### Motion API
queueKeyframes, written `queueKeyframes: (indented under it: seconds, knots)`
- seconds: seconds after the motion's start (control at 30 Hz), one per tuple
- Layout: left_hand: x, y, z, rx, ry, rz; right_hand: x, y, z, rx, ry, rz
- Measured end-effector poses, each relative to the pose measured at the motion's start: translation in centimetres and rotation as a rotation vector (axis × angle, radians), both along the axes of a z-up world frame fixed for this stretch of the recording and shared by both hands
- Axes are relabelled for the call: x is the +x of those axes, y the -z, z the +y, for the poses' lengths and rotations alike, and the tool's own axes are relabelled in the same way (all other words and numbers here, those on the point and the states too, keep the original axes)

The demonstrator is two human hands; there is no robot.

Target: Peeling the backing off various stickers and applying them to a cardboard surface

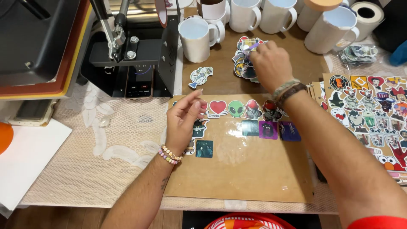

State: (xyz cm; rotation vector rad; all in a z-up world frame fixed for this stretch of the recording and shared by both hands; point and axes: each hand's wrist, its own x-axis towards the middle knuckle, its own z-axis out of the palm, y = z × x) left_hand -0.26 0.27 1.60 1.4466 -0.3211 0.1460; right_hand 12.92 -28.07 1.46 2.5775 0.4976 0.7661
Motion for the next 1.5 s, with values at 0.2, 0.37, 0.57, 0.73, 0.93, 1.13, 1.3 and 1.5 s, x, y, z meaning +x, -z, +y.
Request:
queueKeyframes:
  seconds: [0.2, 0.37, 0.57, 0.73, 0.93, 1.13, 1.3, 1.5]
  knots:
    - [1.3, 0.8, 0.5, -0.037, -0.156, -0.088, -1.4, 0.9, 0.2, 0.418, -0.109, -0.016]
    - [1.6, -0.1, 1.1, 0.009, -0.221, -0.186, -11.6, -5.3, 8.8, 0.726, -0.277, 0.402]
    - [1.2, -1.5, 2.0, -0.022, -0.161, -0.143, -15.1, -3.4, 12.8, 0.681, -0.445, 0.691]
    - [1.6, -1.5, 2.3, -0.068, -0.112, -0.092, -14.6, -1.4, 13.6, 0.665, -0.383, 0.701]
    - [3.1, 0.6, 2.3, -0.053, -0.125, -0.059, -13.9, 1.1, 13.1, 0.564, -0.519, 0.399]
    - [4.2, 5.3, 1.1, -0.193, -0.119, 0.169, -13.3, 3.4, 13.0, 0.262, -0.627, 0.032]
    - [4.5, 5.7, 1.3, -0.305, -0.182, 0.243, -13.1, 2.1, 13.2, 0.554, -0.519, 0.108]
    - [3.6, 4.4, 1.2, -0.272, -0.205, 0.205, -11.5, 0.7, 11.8, 1.099, -0.213, 0.316]
